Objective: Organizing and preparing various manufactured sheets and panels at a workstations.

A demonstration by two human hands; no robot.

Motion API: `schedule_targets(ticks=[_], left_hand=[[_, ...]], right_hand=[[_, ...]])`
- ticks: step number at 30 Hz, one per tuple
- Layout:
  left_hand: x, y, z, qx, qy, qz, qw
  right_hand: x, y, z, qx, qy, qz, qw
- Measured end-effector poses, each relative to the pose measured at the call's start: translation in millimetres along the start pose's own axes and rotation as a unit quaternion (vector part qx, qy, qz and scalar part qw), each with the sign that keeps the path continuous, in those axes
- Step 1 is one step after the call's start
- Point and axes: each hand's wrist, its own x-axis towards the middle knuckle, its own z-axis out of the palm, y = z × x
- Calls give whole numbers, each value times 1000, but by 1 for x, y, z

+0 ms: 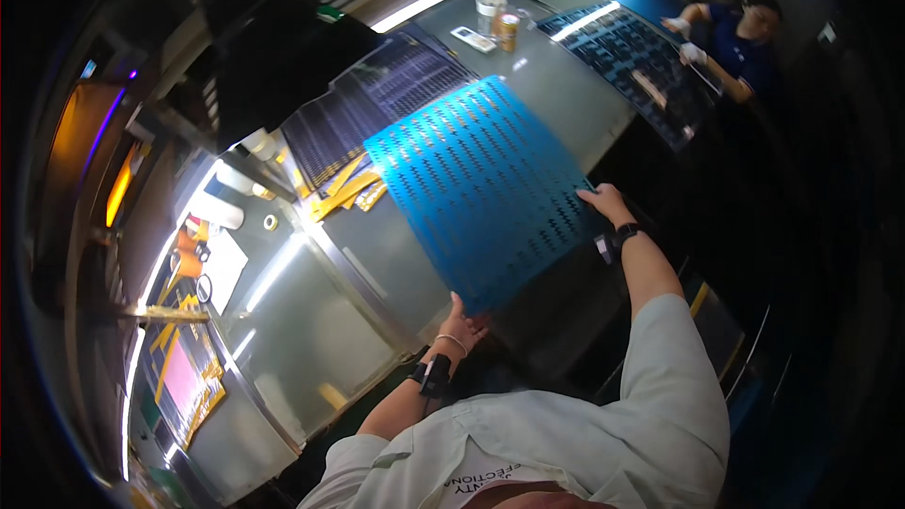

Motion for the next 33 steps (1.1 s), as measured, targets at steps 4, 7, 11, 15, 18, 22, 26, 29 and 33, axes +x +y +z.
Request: schedule_targets(ticks=[4, 7, 11, 15, 18, 22, 26, 29, 33], left_hand=[[3, -9, -32, -47, 7, 18, 999], [-12, -8, -44, -97, -46, 86, 990], [-13, 11, -86, 27, -165, 145, 975], [-71, 33, -83, 94, -198, 172, 960], [-83, 65, -83, 145, -228, 188, 944], [-82, 99, -74, 251, -358, 112, 892], [-78, 90, -55, 445, -290, 69, 844], [-45, 97, -55, 686, -335, -14, 646], [-27, 75, -24, 464, -323, -162, 809]], right_hand=[[-15, -8, -20, 265, -152, -65, 950], [-72, -34, -46, 337, -165, -63, 925], [-159, -30, -53, 403, -53, -115, 906], [-259, -28, -32, 521, 28, -99, 848], [-341, -24, -11, 547, 113, -75, 826], [-421, -15, 2, 589, 171, -22, 789], [-458, 14, 23, 576, 332, 101, 740], [-472, 43, 63, 552, 435, 155, 694], [-481, 67, 96, 552, 463, 170, 672]])
